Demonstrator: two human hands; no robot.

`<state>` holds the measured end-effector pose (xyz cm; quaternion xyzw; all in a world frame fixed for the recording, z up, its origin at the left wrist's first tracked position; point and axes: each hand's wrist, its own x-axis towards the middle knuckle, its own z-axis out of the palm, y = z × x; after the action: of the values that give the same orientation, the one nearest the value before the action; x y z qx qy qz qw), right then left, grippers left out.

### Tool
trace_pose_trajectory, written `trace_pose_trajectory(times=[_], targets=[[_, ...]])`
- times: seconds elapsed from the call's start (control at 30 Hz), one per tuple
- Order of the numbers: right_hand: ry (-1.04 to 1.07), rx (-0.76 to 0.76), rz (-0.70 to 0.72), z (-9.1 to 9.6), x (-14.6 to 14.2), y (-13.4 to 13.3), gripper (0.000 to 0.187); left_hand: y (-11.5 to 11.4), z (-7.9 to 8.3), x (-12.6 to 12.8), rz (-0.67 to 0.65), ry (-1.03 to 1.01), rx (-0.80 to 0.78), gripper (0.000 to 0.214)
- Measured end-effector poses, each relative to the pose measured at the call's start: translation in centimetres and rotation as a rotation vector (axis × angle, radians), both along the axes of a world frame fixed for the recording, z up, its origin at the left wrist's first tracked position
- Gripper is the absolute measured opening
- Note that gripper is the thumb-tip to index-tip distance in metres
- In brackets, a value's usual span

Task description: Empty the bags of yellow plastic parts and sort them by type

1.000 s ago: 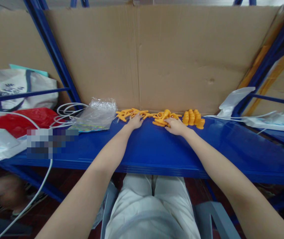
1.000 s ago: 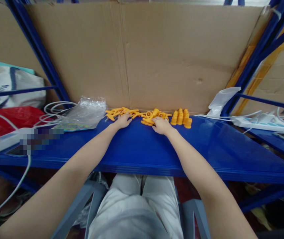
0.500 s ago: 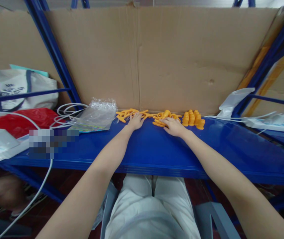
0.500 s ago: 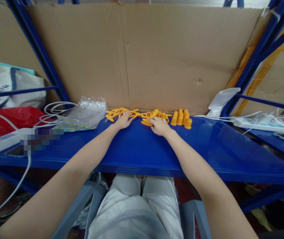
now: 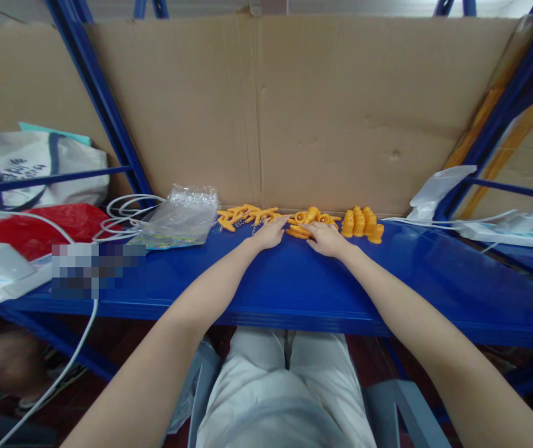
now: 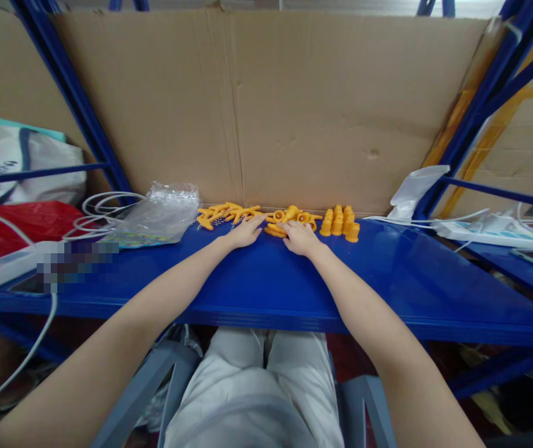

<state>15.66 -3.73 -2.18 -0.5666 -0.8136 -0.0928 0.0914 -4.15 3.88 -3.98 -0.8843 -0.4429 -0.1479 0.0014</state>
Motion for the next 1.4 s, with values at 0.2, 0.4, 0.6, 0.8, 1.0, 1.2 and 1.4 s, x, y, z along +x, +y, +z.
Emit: trace_pose_trajectory(times=[0.2, 0.4, 0.6, 0.8, 1.0, 1.2, 1.4], targets=[[0.002, -0.004, -0.004, 0.1, 0.0, 0.0, 0.058, -0.1, 1.0, 0.0, 0.018, -0.059, 0.098, 0.057], [0.002, 0.026, -0.025, 0.7, 0.0, -0.4, 0.049, 0.7, 2.2, 2.0, -0.091, 0.05, 0.152, 0.066], [0.007, 0.064, -0.028, 1.1, 0.5, -0.4, 0.044, 1.5, 4.3, 4.3, -0.144, 0.212, 0.131, 0.051], [0.01, 0.083, -0.017, 0.9, 1.1, 0.0, 0.041, 2.8, 5.6, 5.4, -0.028, 0.111, 0.179, 0.031], [0.002, 0.065, -0.016, 1.0, 0.9, -0.1, 0.041, 4.3, 4.7, 5.5, 0.005, -0.014, 0.159, 0.03], [0.097, 0.087, -0.051, 0.8, 0.8, 0.0, 0.047, 4.3, 5.0, 5.4, 0.083, -0.208, 0.21, 0.033], [0.555, 0.123, 0.032, 0.0, 0.9, 1.8, 0.058, 2.1, 6.3, 5.2, -0.054, -0.505, 0.367, 0.029]])
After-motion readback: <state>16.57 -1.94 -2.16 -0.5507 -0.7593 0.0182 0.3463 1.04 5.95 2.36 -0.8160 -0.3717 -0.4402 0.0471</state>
